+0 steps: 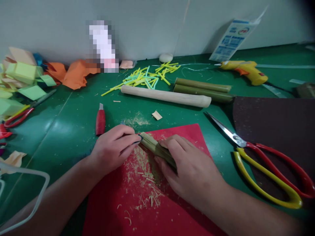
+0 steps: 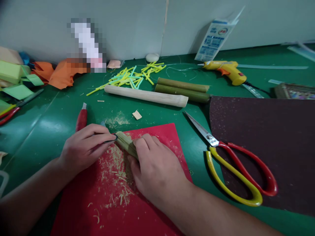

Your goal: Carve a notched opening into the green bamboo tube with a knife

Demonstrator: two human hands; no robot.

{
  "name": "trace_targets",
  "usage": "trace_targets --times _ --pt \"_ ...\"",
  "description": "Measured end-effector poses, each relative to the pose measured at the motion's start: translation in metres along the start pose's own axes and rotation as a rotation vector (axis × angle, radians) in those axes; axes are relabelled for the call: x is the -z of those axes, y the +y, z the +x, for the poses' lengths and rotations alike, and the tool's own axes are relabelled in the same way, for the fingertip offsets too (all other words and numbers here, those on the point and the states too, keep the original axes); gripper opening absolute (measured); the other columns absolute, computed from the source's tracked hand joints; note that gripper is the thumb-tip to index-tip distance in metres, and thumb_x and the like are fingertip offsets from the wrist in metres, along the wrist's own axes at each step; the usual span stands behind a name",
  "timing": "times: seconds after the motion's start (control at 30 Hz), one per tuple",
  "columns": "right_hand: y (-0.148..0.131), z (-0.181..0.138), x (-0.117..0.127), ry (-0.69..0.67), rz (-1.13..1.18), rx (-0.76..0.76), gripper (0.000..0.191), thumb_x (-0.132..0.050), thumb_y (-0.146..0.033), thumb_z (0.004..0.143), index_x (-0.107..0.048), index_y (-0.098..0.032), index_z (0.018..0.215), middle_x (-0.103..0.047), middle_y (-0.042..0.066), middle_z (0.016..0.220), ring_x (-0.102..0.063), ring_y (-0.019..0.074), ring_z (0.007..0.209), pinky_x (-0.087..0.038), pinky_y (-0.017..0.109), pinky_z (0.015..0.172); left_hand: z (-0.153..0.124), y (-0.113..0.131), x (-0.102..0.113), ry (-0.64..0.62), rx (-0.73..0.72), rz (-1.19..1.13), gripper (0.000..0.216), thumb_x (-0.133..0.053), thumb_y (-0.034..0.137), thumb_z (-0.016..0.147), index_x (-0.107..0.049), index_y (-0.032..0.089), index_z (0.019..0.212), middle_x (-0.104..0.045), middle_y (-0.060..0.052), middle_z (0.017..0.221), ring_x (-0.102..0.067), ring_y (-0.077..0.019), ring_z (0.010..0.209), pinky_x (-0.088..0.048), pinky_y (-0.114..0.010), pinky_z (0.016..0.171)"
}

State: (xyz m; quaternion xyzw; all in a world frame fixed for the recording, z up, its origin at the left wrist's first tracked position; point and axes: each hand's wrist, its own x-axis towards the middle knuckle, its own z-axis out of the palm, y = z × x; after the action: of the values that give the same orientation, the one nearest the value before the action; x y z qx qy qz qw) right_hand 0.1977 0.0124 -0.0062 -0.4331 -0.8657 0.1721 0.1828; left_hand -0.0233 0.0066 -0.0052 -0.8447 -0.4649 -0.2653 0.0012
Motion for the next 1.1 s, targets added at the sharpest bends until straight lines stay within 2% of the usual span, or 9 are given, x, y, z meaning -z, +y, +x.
trace_targets --times 0.13,0.33,0.67,0.83,1.0,1.1 --pt "0.000 0.000 0.001 0.007 -0.023 0.010 0.010 -0.050 -0.022 0.079 -0.054 -0.017 0.087 -0.057 0.007 0.082 -0.056 0.0213 0.077 -0.044 0.033 0.062 -0.001 0.000 0.000 -0.033 -0.009 0.036 0.016 -0.055 0.016 0.084 -0.064 0.019 0.097 -0.062 -0.004 0.092 -0.058 -0.0122 0.083 -0.049 -0.024 0.077" --pt "-0.001 0.001 0.000 0.010 -0.023 0.047 0.012 -0.047 -0.021 0.081 -0.055 -0.014 0.087 -0.057 0.008 0.081 -0.056 0.0220 0.078 -0.044 0.033 0.064 0.007 0.009 0.000 -0.053 -0.106 0.107 0.017 -0.046 0.013 0.088 -0.064 0.014 0.086 -0.063 -0.006 0.084 -0.058 -0.0135 0.075 -0.047 -0.025 0.068" --pt "-0.001 0.000 -0.001 0.030 -0.033 0.060 0.012 -0.048 -0.022 0.081 -0.055 -0.014 0.087 -0.057 0.007 0.081 -0.055 0.0223 0.076 -0.043 0.032 0.062 0.007 0.009 -0.003 -0.058 -0.076 0.118 0.017 -0.047 0.014 0.088 -0.063 0.013 0.084 -0.061 -0.006 0.081 -0.054 -0.0147 0.074 -0.044 -0.027 0.069" --pt "0.000 0.000 -0.001 0.043 -0.056 0.069 0.009 -0.050 -0.020 0.079 -0.055 -0.015 0.084 -0.056 0.007 0.078 -0.054 0.0217 0.072 -0.041 0.032 0.058 0.007 0.010 -0.004 -0.060 -0.120 0.076 0.018 -0.045 0.015 0.089 -0.062 0.012 0.085 -0.061 -0.005 0.079 -0.053 -0.0136 0.073 -0.044 -0.026 0.067" --pt "0.001 0.000 -0.002 0.062 -0.066 0.075 0.007 -0.051 -0.021 0.079 -0.054 -0.015 0.083 -0.056 0.006 0.077 -0.053 0.0212 0.071 -0.041 0.032 0.058 0.006 0.008 -0.005 -0.052 -0.063 0.104 0.016 -0.046 0.015 0.089 -0.062 0.013 0.084 -0.059 -0.006 0.081 -0.052 -0.0148 0.076 -0.043 -0.027 0.069" --pt "0.001 0.001 -0.002 0.060 -0.055 0.072 0.006 -0.051 -0.021 0.079 -0.053 -0.016 0.081 -0.056 0.006 0.076 -0.053 0.0206 0.070 -0.041 0.031 0.057 0.007 0.012 -0.007 -0.064 -0.114 0.076 0.017 -0.044 0.015 0.089 -0.061 0.013 0.085 -0.059 -0.005 0.081 -0.052 -0.0142 0.075 -0.043 -0.026 0.069"
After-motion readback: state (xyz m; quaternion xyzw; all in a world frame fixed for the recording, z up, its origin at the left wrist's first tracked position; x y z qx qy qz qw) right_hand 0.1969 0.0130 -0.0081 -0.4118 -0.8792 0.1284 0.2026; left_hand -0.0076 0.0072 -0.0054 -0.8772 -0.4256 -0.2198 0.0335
